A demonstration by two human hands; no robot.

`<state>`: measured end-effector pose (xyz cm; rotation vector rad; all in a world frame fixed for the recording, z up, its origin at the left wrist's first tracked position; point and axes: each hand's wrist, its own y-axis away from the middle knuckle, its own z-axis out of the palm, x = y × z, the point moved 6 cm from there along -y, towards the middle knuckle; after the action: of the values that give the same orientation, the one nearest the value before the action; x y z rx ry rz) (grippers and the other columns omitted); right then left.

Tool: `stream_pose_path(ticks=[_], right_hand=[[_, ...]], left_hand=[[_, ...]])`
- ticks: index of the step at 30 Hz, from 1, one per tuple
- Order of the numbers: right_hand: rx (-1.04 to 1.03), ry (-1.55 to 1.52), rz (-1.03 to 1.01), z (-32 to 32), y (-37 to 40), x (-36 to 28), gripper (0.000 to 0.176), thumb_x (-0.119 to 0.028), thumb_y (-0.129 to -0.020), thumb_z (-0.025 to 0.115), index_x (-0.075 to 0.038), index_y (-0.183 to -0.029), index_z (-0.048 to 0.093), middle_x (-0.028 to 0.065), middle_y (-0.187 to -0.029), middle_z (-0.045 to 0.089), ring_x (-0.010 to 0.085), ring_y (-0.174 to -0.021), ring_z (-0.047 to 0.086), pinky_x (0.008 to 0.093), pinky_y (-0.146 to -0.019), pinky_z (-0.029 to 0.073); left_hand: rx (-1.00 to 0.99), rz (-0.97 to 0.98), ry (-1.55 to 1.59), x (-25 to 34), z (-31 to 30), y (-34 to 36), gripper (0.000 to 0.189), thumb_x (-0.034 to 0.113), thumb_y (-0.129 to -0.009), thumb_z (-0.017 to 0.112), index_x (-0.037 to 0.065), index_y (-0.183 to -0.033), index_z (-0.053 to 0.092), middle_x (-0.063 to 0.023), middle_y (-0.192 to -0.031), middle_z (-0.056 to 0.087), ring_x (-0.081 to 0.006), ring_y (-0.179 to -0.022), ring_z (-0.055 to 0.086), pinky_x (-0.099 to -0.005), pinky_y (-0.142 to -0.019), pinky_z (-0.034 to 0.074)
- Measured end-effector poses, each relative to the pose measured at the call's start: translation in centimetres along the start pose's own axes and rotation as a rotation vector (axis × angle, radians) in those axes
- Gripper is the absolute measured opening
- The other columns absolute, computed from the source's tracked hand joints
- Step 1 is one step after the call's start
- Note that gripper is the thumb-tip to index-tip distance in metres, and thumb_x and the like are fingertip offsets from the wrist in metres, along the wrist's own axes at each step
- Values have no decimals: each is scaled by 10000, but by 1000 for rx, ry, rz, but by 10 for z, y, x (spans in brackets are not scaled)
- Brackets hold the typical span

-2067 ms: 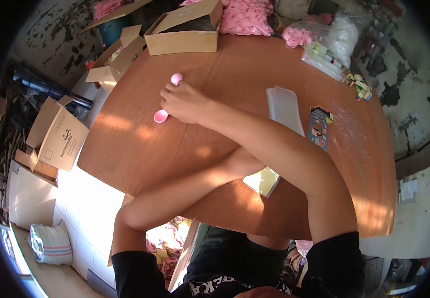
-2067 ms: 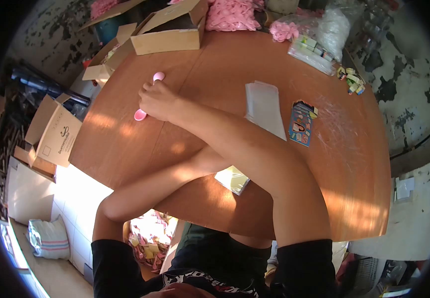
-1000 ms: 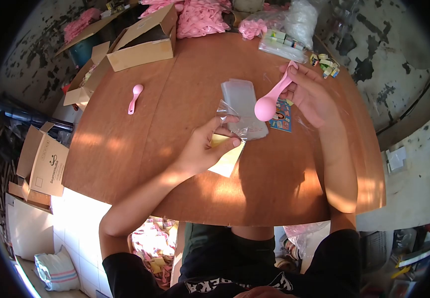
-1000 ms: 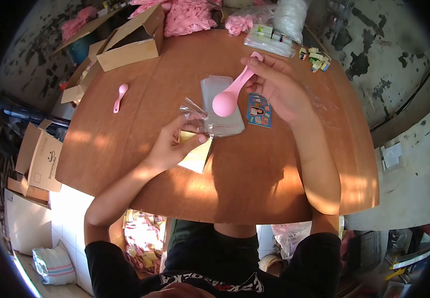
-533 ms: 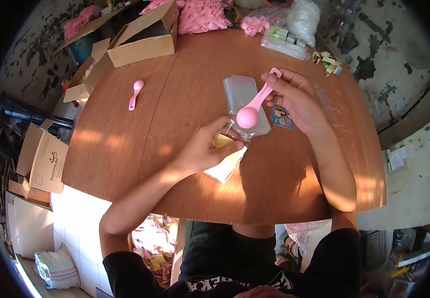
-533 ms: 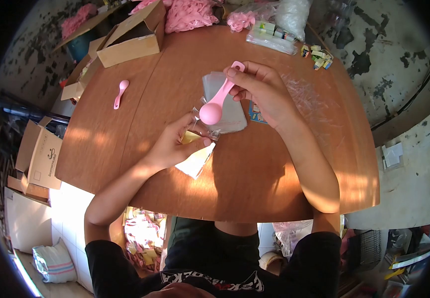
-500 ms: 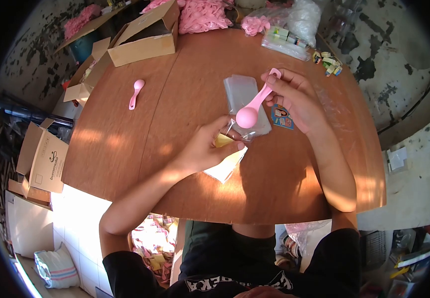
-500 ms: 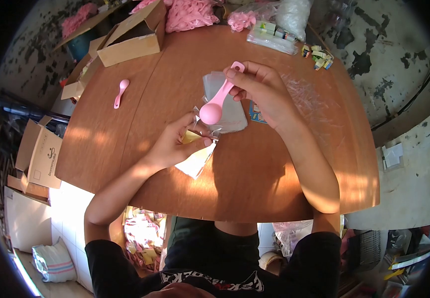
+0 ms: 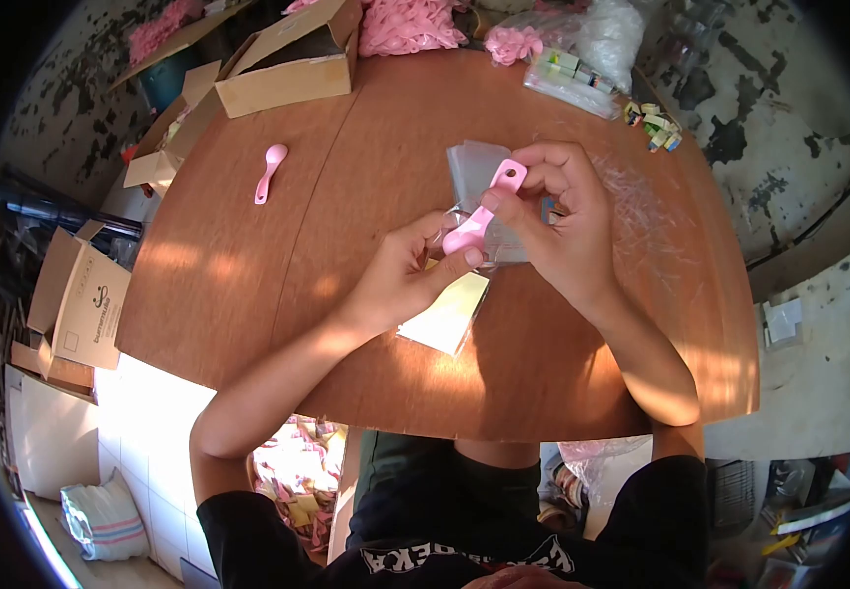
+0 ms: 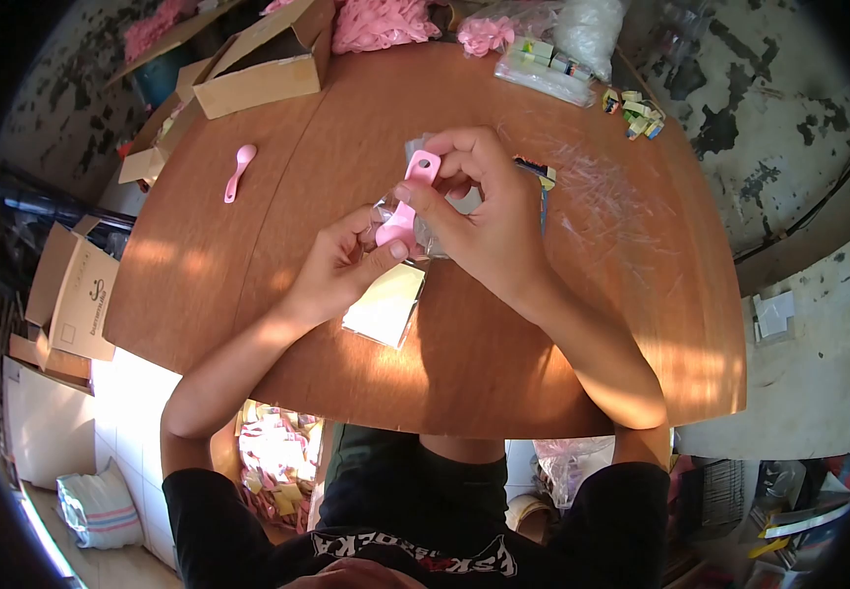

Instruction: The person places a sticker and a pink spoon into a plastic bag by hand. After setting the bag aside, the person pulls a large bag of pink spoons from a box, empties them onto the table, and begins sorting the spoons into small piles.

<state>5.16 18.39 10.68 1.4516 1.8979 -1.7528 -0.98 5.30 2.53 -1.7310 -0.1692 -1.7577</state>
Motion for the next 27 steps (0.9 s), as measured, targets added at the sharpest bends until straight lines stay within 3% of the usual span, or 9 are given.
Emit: stream_pose_path(ticks=[7, 9, 13, 18, 20, 23, 25, 27], right_hand=[[46, 297, -244, 2, 2, -21, 267, -82, -785, 783, -40, -998, 628, 22, -816, 660, 83, -720, 601, 258, -642, 482], [67, 230, -232, -2, 3, -21, 261, -76, -780, 785, -40, -990, 635, 23, -821, 657, 85, -729, 600, 256, -642, 481], [87, 69, -167, -4, 4, -18, 253, -57, -771, 787, -41, -981, 646, 23, -837, 658, 85, -743, 595, 252, -641, 480], [65, 188, -212, -4, 5, -30, 248, -78, -768, 794, -48, -966, 648, 39, -841, 665, 101, -744, 614, 249, -648, 478], [62, 195, -221, -4, 7, -35, 251, -85, -767, 797, -51, -966, 647, 47, -844, 669, 106, -743, 621, 248, -649, 476], [79, 177, -153, -10, 8, -40, 214, -93, -752, 796, -53, -909, 657, 53, -819, 655, 153, -749, 626, 280, -665, 477], [-59, 442, -410, -8, 13, -57, 162, -93, -738, 789, -58, -851, 679, 45, -865, 634, 203, -791, 607, 319, -678, 473], [-106, 424, -358, -11, 21, -57, 142, -96, -735, 785, -62, -834, 689, 43, -899, 623, 226, -815, 594, 333, -685, 471]], left_hand=[[33, -70, -25, -2, -1, 2, 319, 142, -968, 608, -40, -1224, 553, -51, -1060, 652, -98, -978, 593, -268, -857, 493], [31, 42, -61, 3, 2, 1, 326, 148, -971, 602, -35, -1236, 547, -52, -1052, 654, -99, -980, 593, -268, -862, 491], [51, 72, -46, 13, 2, 1, 331, 166, -983, 585, -36, -1242, 544, -50, -1031, 659, -101, -969, 599, -274, -848, 495], [-36, -132, -2, 10, 6, 4, 358, 275, -1037, 475, -17, -1222, 569, -42, -974, 663, -86, -902, 600, -260, -796, 502], [-42, -67, -10, 13, 6, 2, 360, 280, -1044, 453, -15, -1204, 583, -44, -962, 665, -85, -886, 600, -251, -784, 504], [3, 27, -39, 24, 10, 1, 362, 274, -1052, 429, -19, -1174, 602, -47, -947, 665, -90, -870, 603, -243, -771, 509], [52, 61, -66, 36, 12, 3, 357, 263, -1053, 426, -24, -1163, 608, -47, -945, 664, -95, -869, 606, -243, -769, 514], [60, -1, -137, 44, 18, 9, 327, 213, -1055, 407, -27, -1171, 596, -78, -965, 682, -115, -867, 643, -262, -768, 516]])
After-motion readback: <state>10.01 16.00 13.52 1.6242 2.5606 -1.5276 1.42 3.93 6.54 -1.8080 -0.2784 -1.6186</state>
